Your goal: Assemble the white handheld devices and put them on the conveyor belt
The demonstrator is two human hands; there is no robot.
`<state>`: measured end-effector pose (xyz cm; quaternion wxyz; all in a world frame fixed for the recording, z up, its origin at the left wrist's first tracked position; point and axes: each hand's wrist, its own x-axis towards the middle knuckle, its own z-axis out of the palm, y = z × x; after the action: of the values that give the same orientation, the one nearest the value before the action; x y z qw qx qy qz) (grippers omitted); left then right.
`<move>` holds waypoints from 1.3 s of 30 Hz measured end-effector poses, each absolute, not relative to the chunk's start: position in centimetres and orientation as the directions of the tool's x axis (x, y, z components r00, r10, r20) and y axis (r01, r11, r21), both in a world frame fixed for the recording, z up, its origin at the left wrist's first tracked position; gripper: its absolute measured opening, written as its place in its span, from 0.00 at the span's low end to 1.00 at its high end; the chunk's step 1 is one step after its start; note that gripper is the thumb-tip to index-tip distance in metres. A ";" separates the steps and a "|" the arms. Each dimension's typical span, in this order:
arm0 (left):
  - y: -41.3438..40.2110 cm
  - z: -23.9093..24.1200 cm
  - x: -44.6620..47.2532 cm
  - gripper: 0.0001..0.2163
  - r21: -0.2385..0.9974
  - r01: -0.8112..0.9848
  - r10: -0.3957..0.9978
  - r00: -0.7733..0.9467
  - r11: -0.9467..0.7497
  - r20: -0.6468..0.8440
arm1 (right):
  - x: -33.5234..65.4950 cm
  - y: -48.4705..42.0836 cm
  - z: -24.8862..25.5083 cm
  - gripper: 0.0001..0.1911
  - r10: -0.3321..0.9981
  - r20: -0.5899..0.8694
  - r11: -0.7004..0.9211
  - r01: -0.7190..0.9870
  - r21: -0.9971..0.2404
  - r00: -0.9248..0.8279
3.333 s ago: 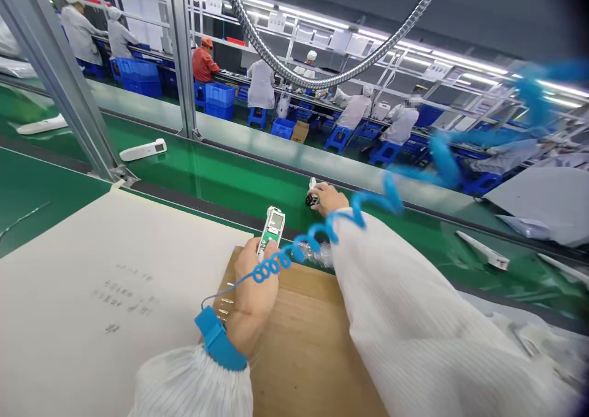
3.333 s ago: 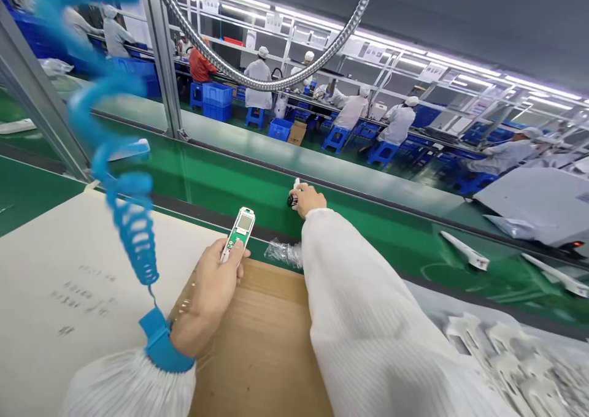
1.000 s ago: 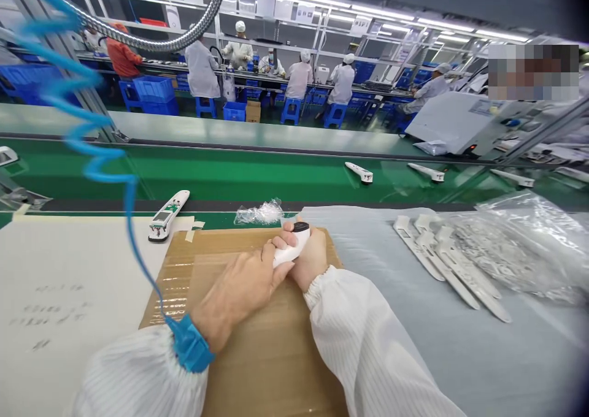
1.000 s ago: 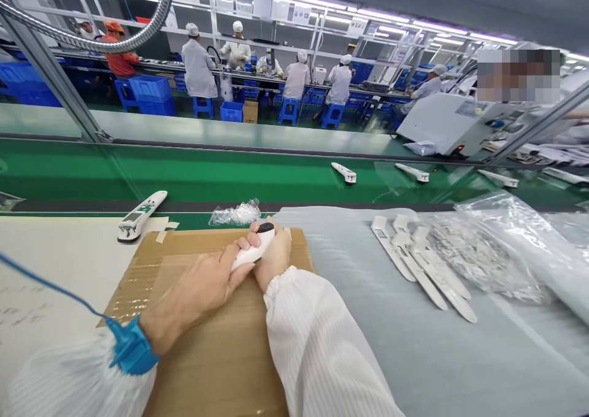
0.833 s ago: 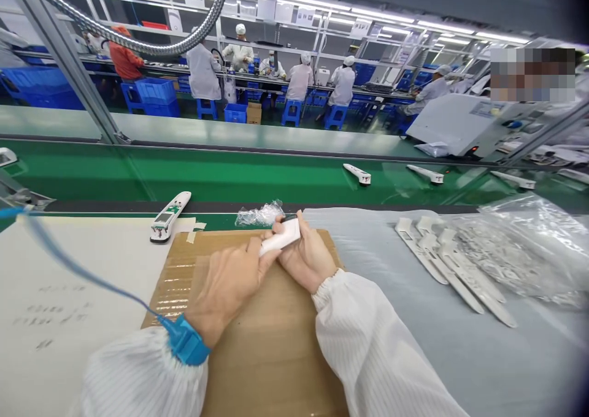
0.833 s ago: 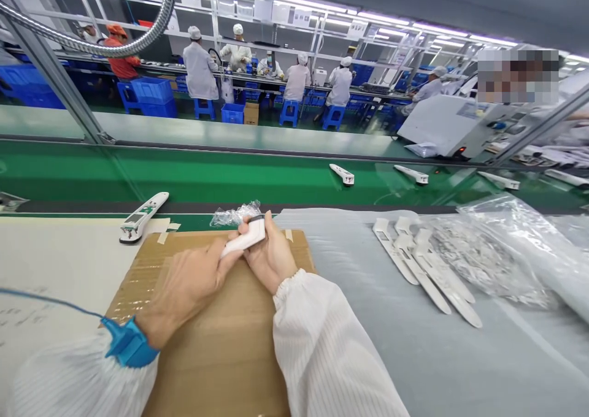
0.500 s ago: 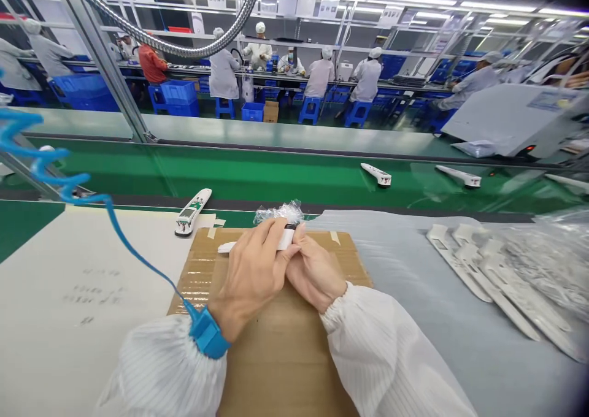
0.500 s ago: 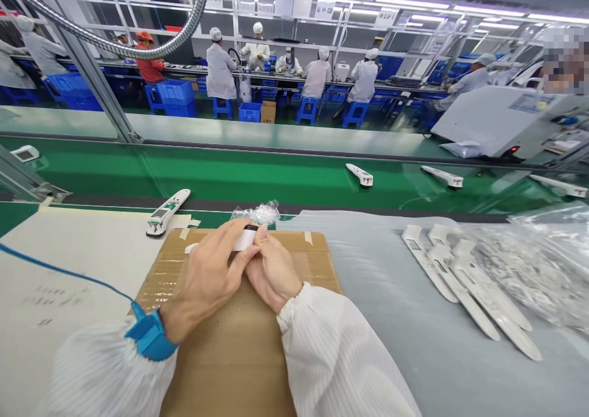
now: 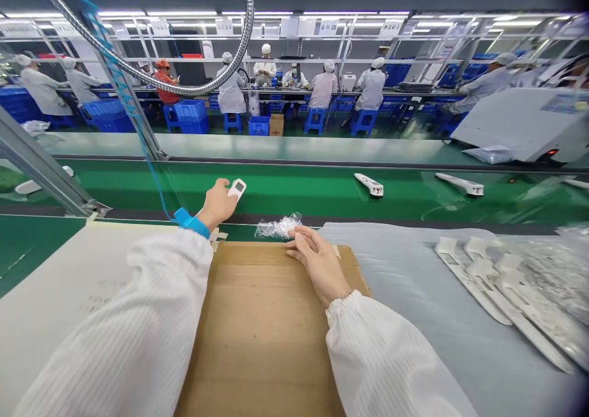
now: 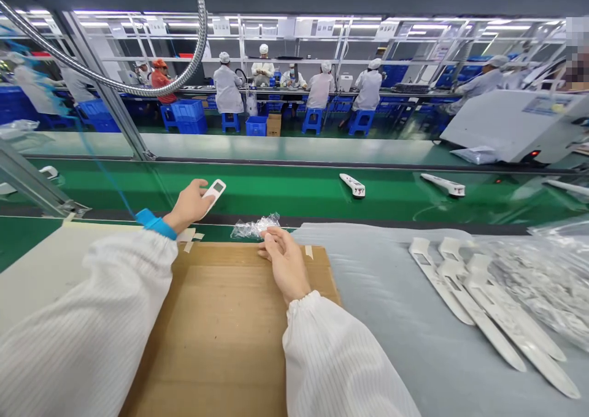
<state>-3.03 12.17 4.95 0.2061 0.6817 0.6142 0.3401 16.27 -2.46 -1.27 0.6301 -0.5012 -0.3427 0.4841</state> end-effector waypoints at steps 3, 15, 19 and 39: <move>14.0 4.6 -2.6 0.11 0.689 0.704 0.968 -0.004 -0.175 0.251 | 18.8 -1.7 -1.6 0.21 0.940 -0.032 0.025 -0.163 -0.986 0.340; 1.3 0.6 -0.7 0.11 0.721 0.636 0.953 0.079 -0.274 0.292 | 38.3 9.1 0.8 0.24 0.697 0.178 -0.335 0.534 -0.776 0.695; 0.6 -0.6 -0.5 0.10 0.717 0.621 0.946 0.150 -0.316 0.287 | 37.4 10.8 -0.2 0.21 0.738 0.181 -0.298 0.555 -0.777 0.650; 0.3 -0.3 -1.0 0.10 0.689 0.561 0.885 0.220 -0.459 0.410 | 21.7 12.2 0.8 0.17 0.923 0.256 -0.107 0.832 -0.544 0.286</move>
<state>-1.04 0.30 -0.33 0.2023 0.7543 0.4793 0.4006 21.66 12.20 0.79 0.3082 -0.7403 -0.5930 0.0737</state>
